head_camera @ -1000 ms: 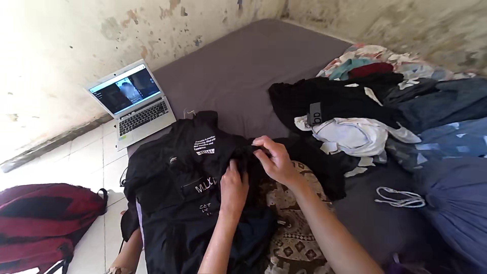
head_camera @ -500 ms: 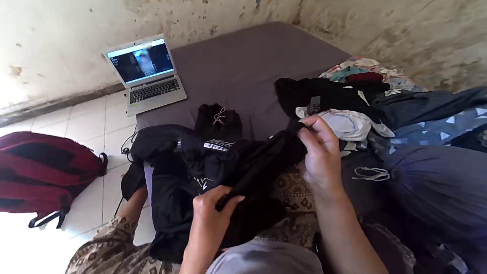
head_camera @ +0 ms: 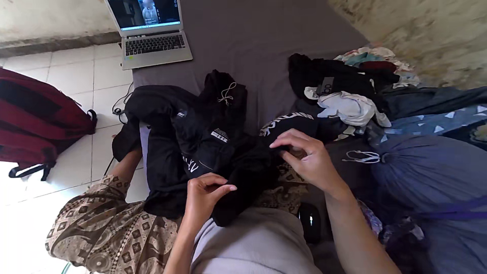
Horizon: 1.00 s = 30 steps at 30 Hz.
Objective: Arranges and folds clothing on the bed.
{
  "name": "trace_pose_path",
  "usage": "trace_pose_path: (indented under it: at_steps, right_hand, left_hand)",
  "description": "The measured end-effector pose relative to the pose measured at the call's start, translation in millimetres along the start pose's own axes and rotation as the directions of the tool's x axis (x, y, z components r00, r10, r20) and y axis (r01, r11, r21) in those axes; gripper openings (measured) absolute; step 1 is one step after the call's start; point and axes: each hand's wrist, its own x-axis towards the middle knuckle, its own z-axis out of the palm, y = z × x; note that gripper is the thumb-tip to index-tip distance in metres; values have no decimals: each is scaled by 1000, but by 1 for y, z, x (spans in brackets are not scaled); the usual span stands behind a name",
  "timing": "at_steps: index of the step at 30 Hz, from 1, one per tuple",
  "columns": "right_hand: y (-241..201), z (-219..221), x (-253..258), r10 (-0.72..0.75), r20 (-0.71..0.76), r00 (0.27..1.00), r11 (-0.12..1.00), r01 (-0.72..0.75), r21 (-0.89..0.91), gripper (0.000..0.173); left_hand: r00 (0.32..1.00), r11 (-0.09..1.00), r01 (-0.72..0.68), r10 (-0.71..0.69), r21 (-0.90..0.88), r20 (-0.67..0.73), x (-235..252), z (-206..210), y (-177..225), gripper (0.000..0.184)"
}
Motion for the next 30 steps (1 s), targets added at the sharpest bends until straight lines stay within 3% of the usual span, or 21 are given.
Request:
trace_pose_path:
  at_steps: [7, 16, 22, 26, 30]
  right_hand:
    - [14, 6, -5, -21, -187, 982, 997, 34, 68, 13]
    - [19, 9, -1, -21, -257, 966, 994, 47, 95, 10]
    - [19, 11, 4, -28, -281, 959, 994, 55, 92, 9]
    - [20, 11, 6, -56, -277, 959, 992, 85, 94, 9]
    - [21, 11, 6, -40, -269, 962, 990, 74, 119, 9]
  left_hand:
    - [984, 979, -177, 173, 99, 50, -9, -3, -11, 22]
    - [942, 885, -325, 270, 334, 202, -15, 4, -12, 16]
    - [945, 842, -303, 206, 446, 253, -17, 11, -9, 8]
    - [956, 854, -286, 226, 434, 185, -13, 14, -8, 21]
    - [970, 859, -241, 221, 451, 96, -10, 16, -7, 15]
